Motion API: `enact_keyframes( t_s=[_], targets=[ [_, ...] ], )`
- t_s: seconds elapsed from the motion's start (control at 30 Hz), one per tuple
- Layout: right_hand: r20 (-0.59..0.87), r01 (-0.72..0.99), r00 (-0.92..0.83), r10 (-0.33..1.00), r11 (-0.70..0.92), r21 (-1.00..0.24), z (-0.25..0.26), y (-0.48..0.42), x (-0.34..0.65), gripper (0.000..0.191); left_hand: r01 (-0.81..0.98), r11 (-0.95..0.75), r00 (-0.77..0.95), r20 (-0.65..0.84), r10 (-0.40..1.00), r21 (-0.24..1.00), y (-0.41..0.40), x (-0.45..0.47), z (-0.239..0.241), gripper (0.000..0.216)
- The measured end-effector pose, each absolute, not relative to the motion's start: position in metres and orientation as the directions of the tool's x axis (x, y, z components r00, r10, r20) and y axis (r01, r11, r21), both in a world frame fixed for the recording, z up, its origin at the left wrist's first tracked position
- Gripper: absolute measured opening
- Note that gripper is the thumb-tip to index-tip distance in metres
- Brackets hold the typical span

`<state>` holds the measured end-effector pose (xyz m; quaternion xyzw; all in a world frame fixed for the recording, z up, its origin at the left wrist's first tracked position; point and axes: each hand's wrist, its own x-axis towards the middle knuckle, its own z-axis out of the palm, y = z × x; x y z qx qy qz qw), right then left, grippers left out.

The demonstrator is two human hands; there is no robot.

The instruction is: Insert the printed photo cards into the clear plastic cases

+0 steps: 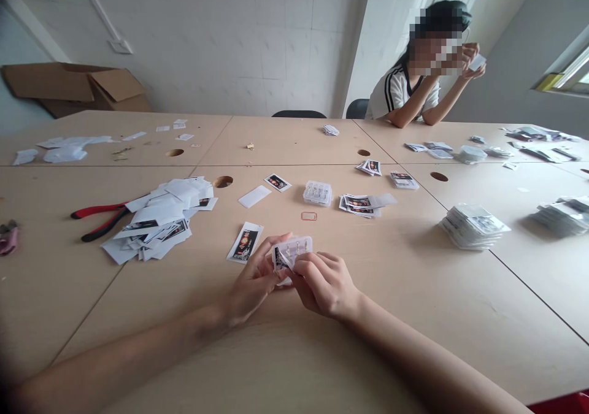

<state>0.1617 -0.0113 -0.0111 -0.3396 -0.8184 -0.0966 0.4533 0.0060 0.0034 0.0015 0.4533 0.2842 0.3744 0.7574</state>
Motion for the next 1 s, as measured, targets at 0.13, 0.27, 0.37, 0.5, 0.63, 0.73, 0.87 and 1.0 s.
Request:
enact_keyframes(
  t_s=[0.13, 0.27, 0.37, 0.5, 0.63, 0.73, 0.87, 1.0],
  targets=[
    [0.810, 0.633, -0.409, 0.420, 0.770, -0.080, -0.010, -0.010, 0.163, 0.013, -0.309, 0.345, 0.565, -0.121, 0.816, 0.886, 0.005, 0.004, 0.003, 0.043],
    [0.814, 0.619, -0.440, 0.380, 0.785, -0.032, -0.009, -0.009, 0.163, 0.016, -0.290, 0.357, 0.562, -0.144, 0.815, 0.888, 0.005, 0.004, 0.005, 0.044],
    [0.812, 0.615, -0.447, 0.377, 0.788, -0.027, -0.010, -0.009, 0.163, 0.016, -0.290, 0.360, 0.561, -0.147, 0.815, 0.887, 0.005, 0.005, 0.005, 0.046],
    [0.810, 0.603, -0.418, 0.412, 0.792, -0.091, -0.011, -0.009, 0.164, 0.017, -0.304, 0.376, 0.564, -0.153, 0.811, 0.875, 0.006, 0.004, 0.005, 0.048],
    [0.807, 0.600, -0.431, 0.402, 0.796, -0.076, -0.012, -0.008, 0.164, 0.019, -0.305, 0.376, 0.559, -0.154, 0.815, 0.875, 0.006, 0.004, 0.005, 0.048],
    [0.803, 0.592, -0.451, 0.390, 0.804, -0.058, -0.011, -0.008, 0.164, 0.020, -0.295, 0.384, 0.559, -0.168, 0.812, 0.875, 0.006, 0.005, 0.006, 0.049],
    [0.817, 0.568, -0.436, 0.376, 0.820, -0.075, -0.007, -0.014, 0.163, 0.022, -0.322, 0.416, 0.525, -0.205, 0.826, 0.851, 0.009, 0.006, 0.007, 0.054],
    [0.834, 0.569, -0.190, 0.518, 0.750, -0.336, -0.004, -0.019, 0.158, 0.021, -0.344, 0.385, 0.508, -0.176, 0.843, 0.856, 0.010, 0.006, 0.009, 0.050]
  ],
)
